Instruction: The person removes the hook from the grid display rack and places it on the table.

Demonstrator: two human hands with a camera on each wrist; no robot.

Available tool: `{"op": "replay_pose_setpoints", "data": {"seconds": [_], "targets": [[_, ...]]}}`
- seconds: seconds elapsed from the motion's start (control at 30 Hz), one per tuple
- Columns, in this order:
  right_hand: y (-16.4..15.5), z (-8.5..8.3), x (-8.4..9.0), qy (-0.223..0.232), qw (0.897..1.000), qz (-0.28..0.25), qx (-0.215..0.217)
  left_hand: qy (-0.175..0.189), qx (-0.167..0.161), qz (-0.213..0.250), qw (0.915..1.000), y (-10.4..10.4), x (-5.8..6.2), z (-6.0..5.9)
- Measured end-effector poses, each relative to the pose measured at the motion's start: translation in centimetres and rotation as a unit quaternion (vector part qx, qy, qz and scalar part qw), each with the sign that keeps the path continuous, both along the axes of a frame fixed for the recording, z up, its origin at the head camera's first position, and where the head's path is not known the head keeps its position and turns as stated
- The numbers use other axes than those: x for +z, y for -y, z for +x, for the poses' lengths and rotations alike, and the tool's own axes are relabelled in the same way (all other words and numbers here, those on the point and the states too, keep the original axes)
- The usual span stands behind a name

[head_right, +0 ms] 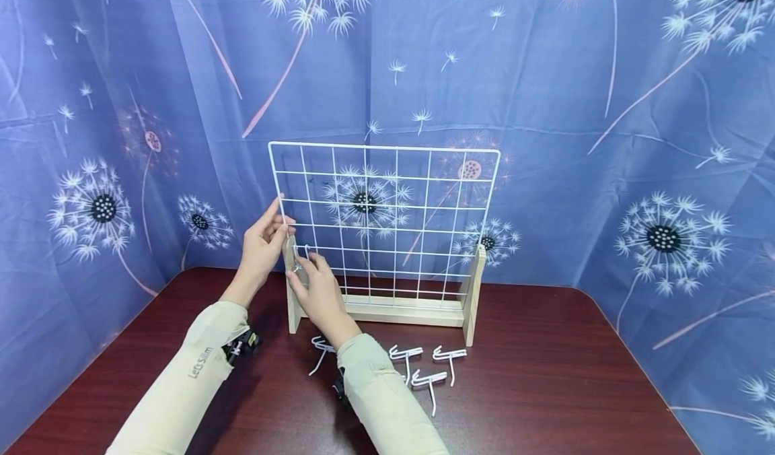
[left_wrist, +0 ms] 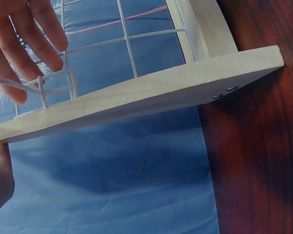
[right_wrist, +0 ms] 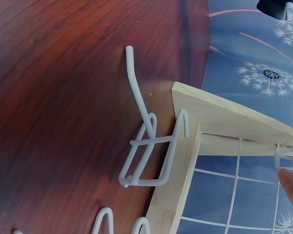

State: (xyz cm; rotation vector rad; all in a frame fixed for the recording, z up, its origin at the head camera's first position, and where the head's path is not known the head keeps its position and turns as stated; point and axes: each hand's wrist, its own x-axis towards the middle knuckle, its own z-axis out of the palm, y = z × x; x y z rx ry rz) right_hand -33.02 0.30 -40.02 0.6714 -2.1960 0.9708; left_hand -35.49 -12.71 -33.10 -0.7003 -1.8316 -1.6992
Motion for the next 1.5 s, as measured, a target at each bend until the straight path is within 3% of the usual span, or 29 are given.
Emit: {"op": "replay_pose_setpoints", "data": {"seconds": [0.4,0.8,1.5], "targets": [[0.14,-0.02,-0.09,-0.007,0.999,0.018,-0.032,-0.001,-0.006,0.009,0.9999,-0.11,0.03,0.03],[0.22,-0.34,-0.35,-0.079,0.996,0.02,-0.043,0.001,0.002,0.002,1.0,-0.03,0.07,0.06],[-0.21,-0.57,-0.15,-0.152,0.987,0.018,-0.047,0.004,-0.005,0.004,1.0,-0.02,0.04,0.14]]}}
